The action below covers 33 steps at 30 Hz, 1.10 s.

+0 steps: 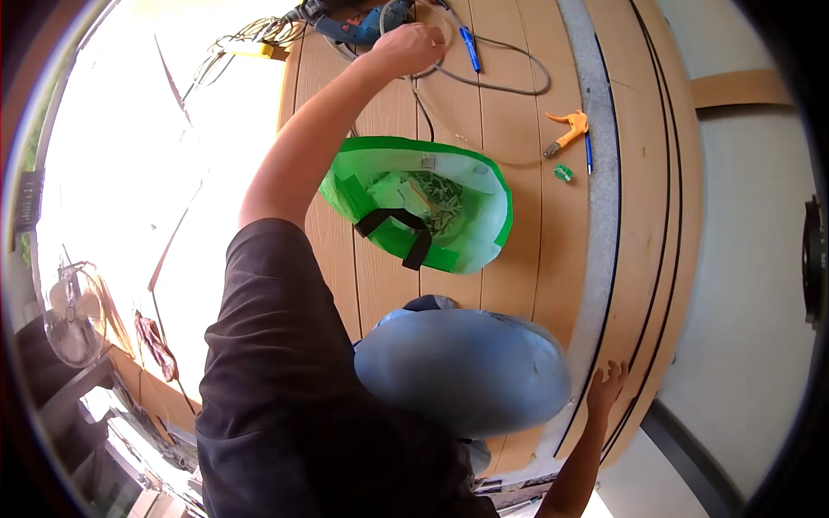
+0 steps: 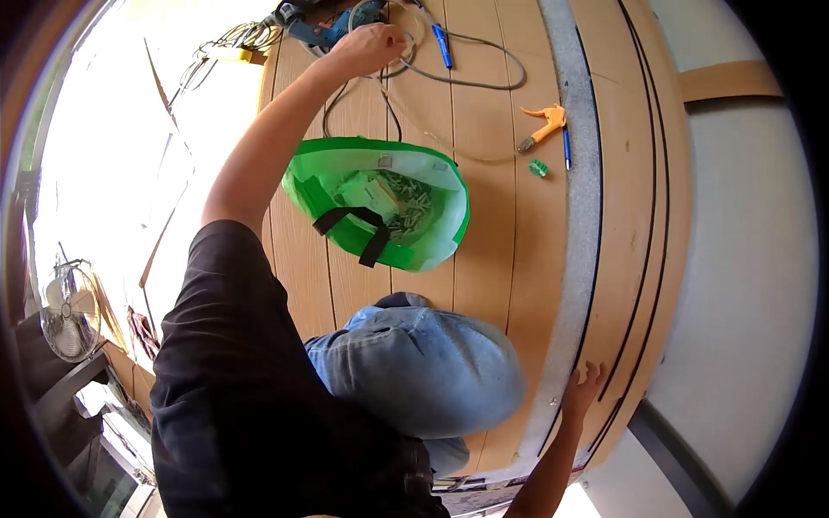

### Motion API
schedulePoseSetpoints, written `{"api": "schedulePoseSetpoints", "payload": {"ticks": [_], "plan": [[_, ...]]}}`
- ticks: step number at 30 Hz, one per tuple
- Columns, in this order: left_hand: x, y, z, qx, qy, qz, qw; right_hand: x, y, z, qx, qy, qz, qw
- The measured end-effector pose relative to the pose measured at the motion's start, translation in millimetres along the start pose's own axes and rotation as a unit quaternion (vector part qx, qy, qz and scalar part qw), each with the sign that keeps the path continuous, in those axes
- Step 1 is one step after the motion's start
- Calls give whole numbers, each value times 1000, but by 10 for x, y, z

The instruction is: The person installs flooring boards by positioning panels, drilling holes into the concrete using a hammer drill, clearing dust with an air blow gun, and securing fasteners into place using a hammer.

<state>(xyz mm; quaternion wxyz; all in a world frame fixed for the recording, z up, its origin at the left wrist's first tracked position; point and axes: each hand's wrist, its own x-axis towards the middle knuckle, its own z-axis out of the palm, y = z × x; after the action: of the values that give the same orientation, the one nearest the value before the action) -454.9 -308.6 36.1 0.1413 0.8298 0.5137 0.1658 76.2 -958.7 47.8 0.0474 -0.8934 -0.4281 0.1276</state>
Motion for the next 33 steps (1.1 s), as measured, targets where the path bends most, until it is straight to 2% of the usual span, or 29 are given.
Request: {"api": "schedulePoseSetpoints", "payload": {"ticks": [1, 2, 3, 4, 5, 9, 11, 13, 14, 15, 21, 25, 27, 28, 29, 31, 33], "plan": [[212, -480, 161, 83, 46, -32, 995, 105, -97, -6, 7, -23, 5, 1000], [338, -914, 232, 205, 29, -83, 975, 170, -129, 31, 13, -37, 2, 999], [402, -1257, 259, 267, -16, -144, 953, 212, -141, 124, 12, -35, 8, 999], [398, -1469, 245, 301, -47, -201, 931, 227, -165, 230, 14, -48, -9, 999], [360, -1692, 269, 321, -63, -212, 921, 201, -167, 293, 14, -63, -24, 998], [367, -1989, 187, 372, -102, -119, 915, -4, -507, 524, 30, -165, 42, 985], [444, -1938, 194, 375, -124, -85, 915, -54, -568, 621, 30, -187, 43, 981], [348, -1456, -39, 309, -293, -75, 902, -42, -609, 728, 37, -237, 40, 970], [254, -1779, 258, 293, -212, -46, 931, -21, -587, 792, 37, -236, 35, 970], [174, -1730, 305, 284, -197, -51, 937, 20, -619, 822, 41, -234, 34, 971], [-272, -756, -18, 213, -118, -40, 969, 293, -1240, 548, 61, -216, 3, 974], [-1027, 178, -497, 93, -66, 5, 993, 311, -1539, 464, 87, -147, -72, 983], [-1431, 605, -737, 22, -44, 80, 996, 273, -1697, 468, 95, -120, -103, 983], [-1597, 840, -848, 17, -81, 91, 992, 280, -1809, 476, 150, -119, -98, 976], [-1746, 1058, -913, 12, -118, 102, 988, 274, -1931, 494, 205, -118, -93, 967], [-1963, 1387, -900, -14, -131, 176, 976, 262, -2258, 559, 437, -125, -65, 888], [-2056, 1717, -794, -49, -127, 265, 954, 180, -2830, 287, 544, -179, 31, 819]]}}
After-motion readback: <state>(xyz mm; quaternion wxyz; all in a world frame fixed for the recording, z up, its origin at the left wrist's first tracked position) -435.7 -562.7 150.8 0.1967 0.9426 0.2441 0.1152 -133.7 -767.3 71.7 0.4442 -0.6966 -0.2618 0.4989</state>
